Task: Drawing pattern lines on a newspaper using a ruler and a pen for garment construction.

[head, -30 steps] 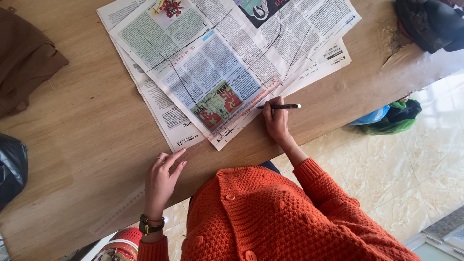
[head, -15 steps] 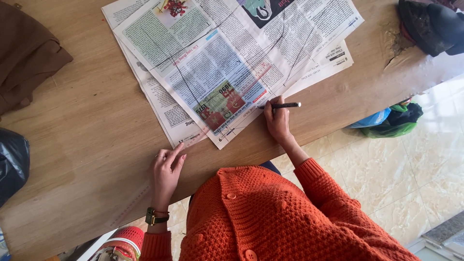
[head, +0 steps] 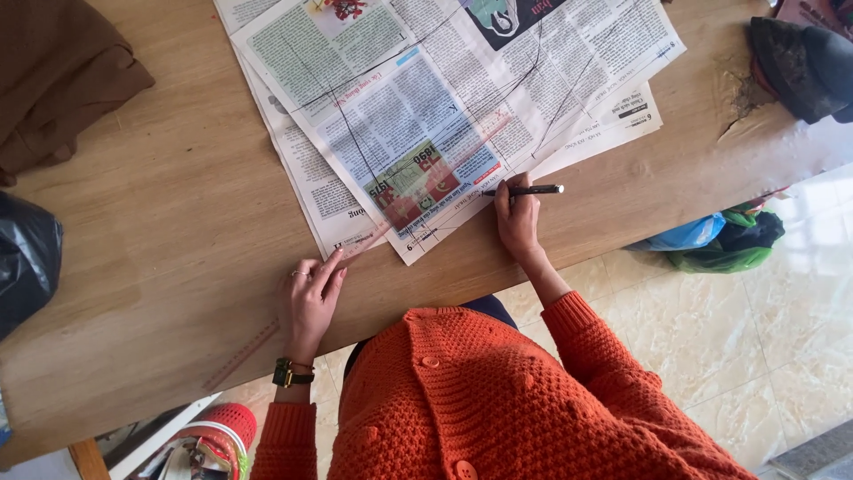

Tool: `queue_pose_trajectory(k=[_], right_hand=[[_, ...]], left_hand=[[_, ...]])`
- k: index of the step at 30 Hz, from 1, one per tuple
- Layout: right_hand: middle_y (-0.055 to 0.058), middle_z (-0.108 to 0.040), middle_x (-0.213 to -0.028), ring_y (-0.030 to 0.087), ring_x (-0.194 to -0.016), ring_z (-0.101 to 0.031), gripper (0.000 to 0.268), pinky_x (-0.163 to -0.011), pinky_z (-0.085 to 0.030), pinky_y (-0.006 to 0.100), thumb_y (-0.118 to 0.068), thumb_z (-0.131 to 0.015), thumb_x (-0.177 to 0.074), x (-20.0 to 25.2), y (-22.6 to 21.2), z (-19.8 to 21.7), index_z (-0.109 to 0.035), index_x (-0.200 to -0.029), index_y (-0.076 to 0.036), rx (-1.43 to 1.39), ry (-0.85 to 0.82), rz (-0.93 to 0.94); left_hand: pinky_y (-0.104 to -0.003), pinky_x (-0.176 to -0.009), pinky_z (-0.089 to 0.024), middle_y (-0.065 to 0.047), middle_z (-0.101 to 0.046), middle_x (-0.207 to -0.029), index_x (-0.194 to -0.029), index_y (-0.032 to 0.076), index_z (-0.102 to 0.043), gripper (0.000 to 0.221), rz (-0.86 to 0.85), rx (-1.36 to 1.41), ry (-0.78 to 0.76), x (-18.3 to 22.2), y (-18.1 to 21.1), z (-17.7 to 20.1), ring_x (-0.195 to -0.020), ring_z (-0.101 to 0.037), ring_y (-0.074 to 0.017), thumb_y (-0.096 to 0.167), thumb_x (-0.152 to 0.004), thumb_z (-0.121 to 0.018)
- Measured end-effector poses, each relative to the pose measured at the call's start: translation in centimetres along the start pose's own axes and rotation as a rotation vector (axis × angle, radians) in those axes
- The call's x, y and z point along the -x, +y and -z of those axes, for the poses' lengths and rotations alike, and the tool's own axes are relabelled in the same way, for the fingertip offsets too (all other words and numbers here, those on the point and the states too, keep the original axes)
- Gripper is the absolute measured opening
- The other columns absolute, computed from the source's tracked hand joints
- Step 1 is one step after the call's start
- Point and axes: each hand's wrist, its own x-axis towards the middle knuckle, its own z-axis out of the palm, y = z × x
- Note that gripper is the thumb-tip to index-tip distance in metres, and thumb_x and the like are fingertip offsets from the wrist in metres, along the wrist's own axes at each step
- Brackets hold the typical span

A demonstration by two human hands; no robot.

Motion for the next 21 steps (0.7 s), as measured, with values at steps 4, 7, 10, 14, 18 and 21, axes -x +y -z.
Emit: queue_pose_trajectory(k=[4,7,10,14,18,21], right_hand=[[0.017,-0.059,-0.069,0.035,-0.064,-0.060,0.015,-0.061,-0.048,0.043,-0.022,-0.058,-0.106,-0.2,-0.7,0.4,-0.056,-0.097,-0.010,0.045,-0.006,-0.019],[0.016,-0.058,-0.070,0.035,-0.062,-0.061,0.015,-0.059,-0.048,0.043,-0.021,-0.059,-0.105,-0.2,-1.1,0.3,-0.057,-0.097,-0.009,-0.005,-0.022,-0.018],[0.021,-0.058,-0.069,0.042,-0.063,-0.062,0.013,-0.058,-0.048,0.047,-0.018,-0.059,-0.104,-0.4,-0.9,0.6,-0.056,-0.098,-0.008,0.052,-0.034,-0.004],[0.016,-0.064,-0.071,0.032,-0.065,-0.064,0.013,-0.065,-0.051,0.043,-0.025,-0.053,-0.107,-0.4,0.2,1.2,-0.054,-0.102,-0.014,-0.017,0.022,-0.049],[0.015,-0.077,-0.096,0.030,-0.089,-0.075,0.018,-0.082,-0.056,0.044,-0.020,-0.048,-0.110,-0.7,-4.5,2.7,-0.059,-0.121,-0.010,-0.109,-0.047,0.051],[0.011,-0.074,-0.124,0.034,-0.119,-0.067,0.014,-0.109,-0.042,0.048,-0.008,-0.058,-0.105,-1.8,-6.2,4.6,-0.068,-0.114,-0.011,0.154,-0.126,0.313]], left_hand=[[-0.036,-0.067,-0.053,0.003,-0.061,-0.087,-0.129,0.038,-0.071,0.037,-0.008,-0.024,0.026,-0.4,0.6,0.8,-0.067,-0.064,-0.0189,0.034,-0.092,-0.074],[-0.036,-0.067,-0.053,0.003,-0.061,-0.087,-0.130,0.038,-0.071,0.037,-0.006,-0.035,0.030,-0.1,0.4,0.2,-0.068,-0.065,-0.0194,0.035,-0.093,-0.073],[-0.037,-0.067,-0.053,0.003,-0.061,-0.086,-0.129,0.039,-0.071,0.037,-0.009,-0.066,0.027,-0.9,1.4,1.3,-0.066,-0.066,-0.0197,0.034,-0.092,-0.074],[-0.035,-0.068,-0.053,0.003,-0.060,-0.087,-0.130,0.038,-0.071,0.038,-0.013,-0.091,0.050,0.5,0.5,-0.4,-0.067,-0.065,-0.0185,0.033,-0.092,-0.074],[-0.034,-0.068,-0.054,0.003,-0.060,-0.088,-0.131,0.038,-0.071,0.040,-0.012,-0.187,0.127,2.2,-1.0,-2.8,-0.069,-0.067,-0.0173,0.033,-0.091,-0.075],[-0.038,-0.070,-0.055,-0.001,-0.060,-0.090,-0.134,0.031,-0.071,0.040,0.113,-0.094,0.165,-0.9,4.3,2.8,-0.078,-0.069,-0.0227,0.027,-0.095,-0.073]])
